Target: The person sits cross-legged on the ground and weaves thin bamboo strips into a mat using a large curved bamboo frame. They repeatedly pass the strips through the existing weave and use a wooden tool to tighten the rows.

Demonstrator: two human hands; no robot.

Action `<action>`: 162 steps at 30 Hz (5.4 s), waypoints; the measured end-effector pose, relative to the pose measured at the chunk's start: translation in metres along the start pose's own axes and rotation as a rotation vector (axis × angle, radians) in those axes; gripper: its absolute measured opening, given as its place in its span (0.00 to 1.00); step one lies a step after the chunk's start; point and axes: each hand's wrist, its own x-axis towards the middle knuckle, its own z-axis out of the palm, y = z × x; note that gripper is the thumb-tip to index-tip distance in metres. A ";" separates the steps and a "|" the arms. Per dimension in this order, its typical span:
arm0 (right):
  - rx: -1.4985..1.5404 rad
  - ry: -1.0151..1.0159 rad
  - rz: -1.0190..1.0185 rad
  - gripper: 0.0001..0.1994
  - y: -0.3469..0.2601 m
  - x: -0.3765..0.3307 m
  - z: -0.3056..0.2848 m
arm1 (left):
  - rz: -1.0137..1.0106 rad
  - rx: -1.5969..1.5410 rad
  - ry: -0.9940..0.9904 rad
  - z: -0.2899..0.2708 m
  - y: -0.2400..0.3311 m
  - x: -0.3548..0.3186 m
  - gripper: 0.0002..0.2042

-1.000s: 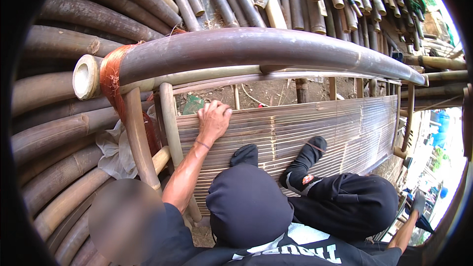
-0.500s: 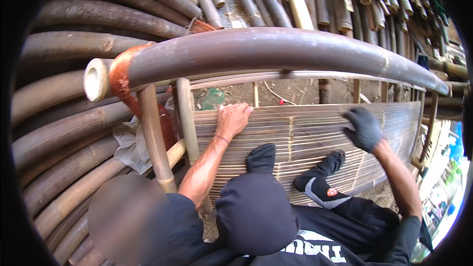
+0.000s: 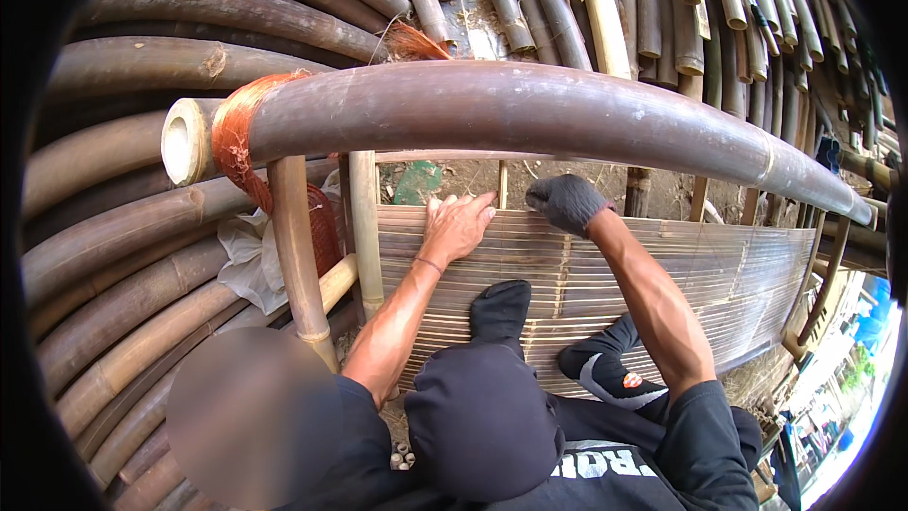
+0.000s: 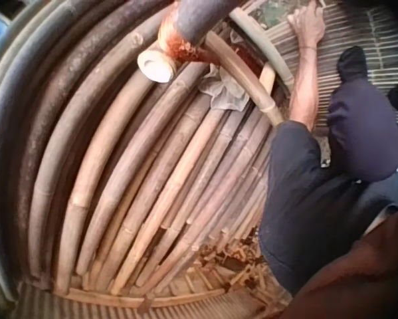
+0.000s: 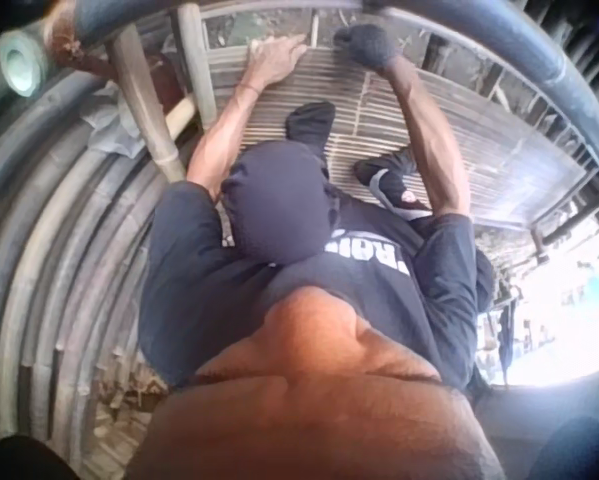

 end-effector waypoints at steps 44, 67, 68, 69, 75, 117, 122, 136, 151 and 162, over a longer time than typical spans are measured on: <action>1.170 1.349 1.150 0.25 0.146 -0.077 -0.012 | 0.477 0.179 0.402 -0.041 0.020 0.055 0.10; 0.624 1.514 1.338 0.36 0.264 -0.232 -0.050 | 0.436 -0.140 0.141 -0.025 0.101 0.033 0.15; 0.619 1.485 1.363 0.33 0.265 -0.234 -0.053 | 0.422 -0.160 0.152 -0.028 0.100 0.031 0.17; 0.586 1.493 1.353 0.31 0.266 -0.236 -0.056 | 0.410 -0.185 0.175 -0.030 0.100 0.029 0.18; 0.532 1.540 1.350 0.23 0.263 -0.242 -0.057 | 0.405 -0.254 0.237 -0.030 0.105 0.027 0.21; 0.500 1.414 1.345 0.31 0.260 -0.260 -0.043 | 0.336 -0.178 0.090 -0.029 0.103 0.028 0.20; 0.464 1.569 1.317 0.35 0.270 -0.251 -0.058 | 0.293 -0.227 0.065 -0.020 0.106 0.044 0.21; 0.284 0.660 0.972 0.22 0.215 -0.228 -0.009 | 0.375 0.055 0.458 0.022 0.071 0.036 0.17; -0.257 -0.100 1.082 0.17 0.184 -0.346 -0.013 | 0.195 0.077 0.195 -0.005 -0.002 0.019 0.15; -0.137 0.695 -0.177 0.12 -0.009 -0.096 0.021 | 0.468 0.092 0.438 0.004 0.030 -0.002 0.20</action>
